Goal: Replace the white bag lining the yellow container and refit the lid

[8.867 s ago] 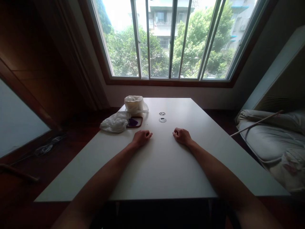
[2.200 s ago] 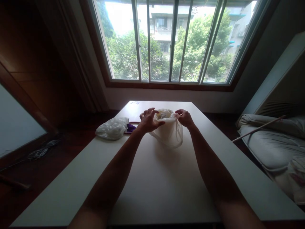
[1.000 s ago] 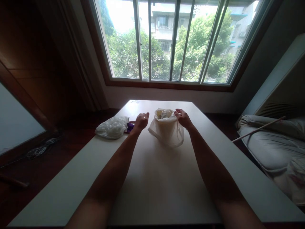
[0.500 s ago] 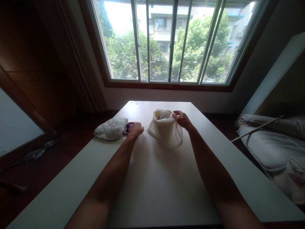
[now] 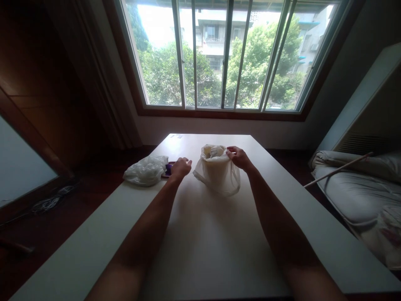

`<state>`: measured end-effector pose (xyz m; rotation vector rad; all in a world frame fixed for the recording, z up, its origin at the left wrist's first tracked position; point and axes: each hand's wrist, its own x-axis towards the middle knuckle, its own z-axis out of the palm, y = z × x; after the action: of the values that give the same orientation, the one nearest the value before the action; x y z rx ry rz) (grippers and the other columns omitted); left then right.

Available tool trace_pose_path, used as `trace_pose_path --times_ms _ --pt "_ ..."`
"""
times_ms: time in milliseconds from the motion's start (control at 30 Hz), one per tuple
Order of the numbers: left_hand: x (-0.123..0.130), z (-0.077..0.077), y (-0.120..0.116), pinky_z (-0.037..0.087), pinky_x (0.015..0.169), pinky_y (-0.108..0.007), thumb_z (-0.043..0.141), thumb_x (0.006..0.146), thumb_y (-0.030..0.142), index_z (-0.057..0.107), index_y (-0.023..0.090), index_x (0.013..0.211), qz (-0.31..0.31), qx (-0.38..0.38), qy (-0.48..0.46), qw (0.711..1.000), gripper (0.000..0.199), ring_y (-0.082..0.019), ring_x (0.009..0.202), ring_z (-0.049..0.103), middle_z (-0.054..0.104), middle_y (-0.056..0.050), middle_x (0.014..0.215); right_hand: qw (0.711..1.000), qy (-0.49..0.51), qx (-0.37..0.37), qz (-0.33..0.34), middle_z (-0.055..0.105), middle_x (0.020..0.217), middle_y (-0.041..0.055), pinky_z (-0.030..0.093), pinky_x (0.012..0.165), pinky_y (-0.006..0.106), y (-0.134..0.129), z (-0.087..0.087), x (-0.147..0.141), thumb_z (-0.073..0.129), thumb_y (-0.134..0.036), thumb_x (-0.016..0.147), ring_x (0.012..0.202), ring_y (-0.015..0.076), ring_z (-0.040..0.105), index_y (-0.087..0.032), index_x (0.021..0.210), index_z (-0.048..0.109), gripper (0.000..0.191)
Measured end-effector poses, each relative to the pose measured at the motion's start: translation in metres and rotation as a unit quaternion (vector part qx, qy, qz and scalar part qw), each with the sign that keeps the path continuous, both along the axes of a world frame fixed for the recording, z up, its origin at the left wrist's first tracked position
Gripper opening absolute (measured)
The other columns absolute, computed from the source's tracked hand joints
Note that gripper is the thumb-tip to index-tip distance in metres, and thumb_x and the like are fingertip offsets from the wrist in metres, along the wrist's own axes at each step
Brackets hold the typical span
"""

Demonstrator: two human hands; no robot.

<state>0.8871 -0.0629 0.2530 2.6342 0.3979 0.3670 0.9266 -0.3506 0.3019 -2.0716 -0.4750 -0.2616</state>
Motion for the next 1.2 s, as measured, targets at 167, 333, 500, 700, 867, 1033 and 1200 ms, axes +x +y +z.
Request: trace_pose_path --times_ms 167,333,500,700,867,1033,1200 --pt "-0.004 0.025 -0.023 0.047 0.095 -0.037 0.038 0.097 0.049 0.067 0.02 0.115 -0.12 -0.133 -0.169 0.969 0.045 -0.026 0.111 0.063 0.07 -0.011 0.12 0.999 0.002 -0.021 -0.032 0.071 0.115 0.017 0.053 0.087 0.031 -0.002 0.004 -0.002 0.057 -0.035 0.092 0.099 0.022 0.069 -0.011 0.122 0.066 0.039" --pt "-0.007 0.034 -0.032 0.052 0.082 -0.035 0.044 0.094 0.055 0.07 0.018 0.105 -0.161 -0.216 -0.131 0.954 0.047 -0.024 0.095 0.067 0.073 -0.01 0.108 0.999 0.006 -0.033 -0.043 0.072 0.114 0.017 0.052 0.085 0.031 -0.007 0.008 -0.001 0.057 -0.034 0.091 0.098 0.0223 0.069 -0.011 0.122 0.067 0.04" --pt "-0.007 0.035 -0.032 0.053 0.079 -0.035 0.051 0.091 0.051 0.07 0.015 0.112 -0.165 -0.249 -0.132 0.945 0.045 -0.023 0.091 0.068 0.074 -0.011 0.104 0.998 0.007 -0.048 -0.043 0.073 0.107 0.015 0.052 0.079 0.03 -0.009 0.008 0.001 0.061 -0.035 0.088 0.089 0.0207 0.069 -0.012 0.12 0.068 0.04" --pt "-0.009 0.038 -0.032 0.054 0.081 -0.035 0.063 0.083 0.049 0.074 0.015 0.104 -0.171 -0.245 -0.158 0.941 0.041 -0.024 0.092 0.069 0.075 -0.011 0.102 0.998 -0.023 -0.045 -0.044 0.074 0.093 0.0115 0.052 0.075 0.029 -0.009 0.007 0.001 0.064 -0.032 0.084 0.079 0.0184 0.068 -0.012 0.109 0.072 0.033" --pt "-0.012 0.041 -0.034 0.053 0.073 -0.032 0.067 0.081 0.044 0.075 0.016 0.1 -0.168 -0.235 -0.185 0.939 0.035 -0.021 0.082 0.068 0.076 -0.01 0.097 0.997 -0.064 -0.011 -0.049 0.073 0.085 0.0093 0.052 0.071 0.028 -0.008 0.006 0.001 0.065 -0.025 0.079 0.072 0.017 0.065 -0.012 0.103 0.074 0.028" --pt "-0.014 0.045 -0.037 0.051 0.065 -0.029 0.069 0.08 0.037 0.075 0.014 0.099 -0.158 -0.238 -0.217 0.933 0.03 -0.017 0.069 0.064 0.076 -0.009 0.092 0.994 -0.089 0.032 -0.053 0.073 0.081 0.008 0.053 0.067 0.029 -0.007 0.008 -0.001 0.061 -0.022 0.079 0.07 0.0176 0.065 -0.012 0.1 0.074 0.027" --pt "-0.013 0.046 -0.037 0.05 0.062 -0.027 0.07 0.079 0.033 0.075 0.015 0.098 -0.159 -0.245 -0.233 0.927 0.027 -0.015 0.065 0.063 0.075 -0.008 0.089 0.993 -0.099 0.052 -0.047 0.074 0.081 0.0087 0.055 0.065 0.031 -0.005 0.009 -0.003 0.061 -0.026 0.081 0.07 0.019 0.066 -0.013 0.099 0.074 0.026"
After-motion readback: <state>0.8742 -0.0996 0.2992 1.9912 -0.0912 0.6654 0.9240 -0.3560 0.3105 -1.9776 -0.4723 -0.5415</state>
